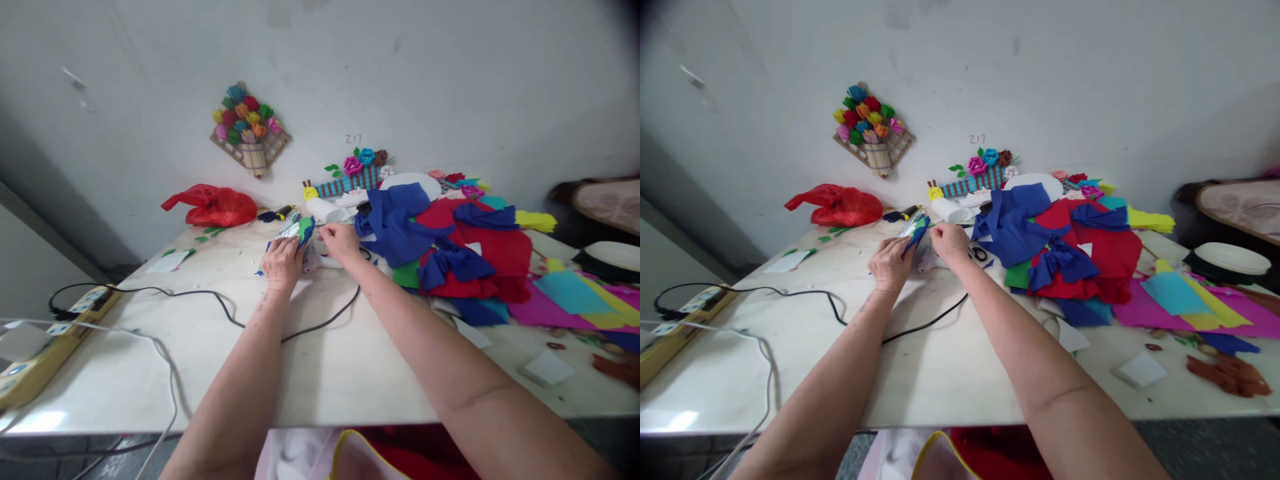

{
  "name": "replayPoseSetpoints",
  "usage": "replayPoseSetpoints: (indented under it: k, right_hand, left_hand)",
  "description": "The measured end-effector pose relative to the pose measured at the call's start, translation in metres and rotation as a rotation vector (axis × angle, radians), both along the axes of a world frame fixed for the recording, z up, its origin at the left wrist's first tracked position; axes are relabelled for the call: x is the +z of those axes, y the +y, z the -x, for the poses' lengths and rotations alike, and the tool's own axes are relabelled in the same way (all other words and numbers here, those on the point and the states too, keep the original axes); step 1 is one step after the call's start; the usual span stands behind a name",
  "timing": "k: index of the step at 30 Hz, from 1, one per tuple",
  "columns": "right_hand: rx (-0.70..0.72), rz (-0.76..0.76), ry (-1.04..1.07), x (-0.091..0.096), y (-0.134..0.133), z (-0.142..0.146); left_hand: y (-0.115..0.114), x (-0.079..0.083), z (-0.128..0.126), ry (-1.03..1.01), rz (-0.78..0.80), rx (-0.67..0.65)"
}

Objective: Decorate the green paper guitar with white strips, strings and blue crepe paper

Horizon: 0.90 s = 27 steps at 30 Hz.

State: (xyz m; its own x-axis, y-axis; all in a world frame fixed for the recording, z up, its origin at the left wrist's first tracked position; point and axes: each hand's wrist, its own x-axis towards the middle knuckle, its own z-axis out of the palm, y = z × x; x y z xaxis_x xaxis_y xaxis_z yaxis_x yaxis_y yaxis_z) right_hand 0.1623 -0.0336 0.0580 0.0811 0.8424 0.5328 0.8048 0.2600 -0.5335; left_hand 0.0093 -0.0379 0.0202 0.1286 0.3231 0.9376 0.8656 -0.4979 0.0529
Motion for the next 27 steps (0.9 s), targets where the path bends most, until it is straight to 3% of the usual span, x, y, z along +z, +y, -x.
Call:
replayPoseSetpoints:
  k: [4,9,14,27]
  right_hand:
    - [-0.21,0.072,-0.206,0.002,0.004,-0.021]
    - [-0.327,0.349,-0.4,-0.004,0.009,-0.047]
    - [-0.303,0.477,-0.469,-0.01,0.012,-0.055]
    - [-0.217,0.533,-0.552,-0.012,0.013,-0.045]
  left_hand:
    - [0.0,0.0,0.0,-0.011,-0.016,0.007]
    - [0.001,-0.001,0.0,-0.012,-0.039,0.015]
    - [0.001,-0.002,0.001,-0.028,-0.022,0.014]
    - [0.002,-0.003,0.003,-0.045,-0.019,0.015]
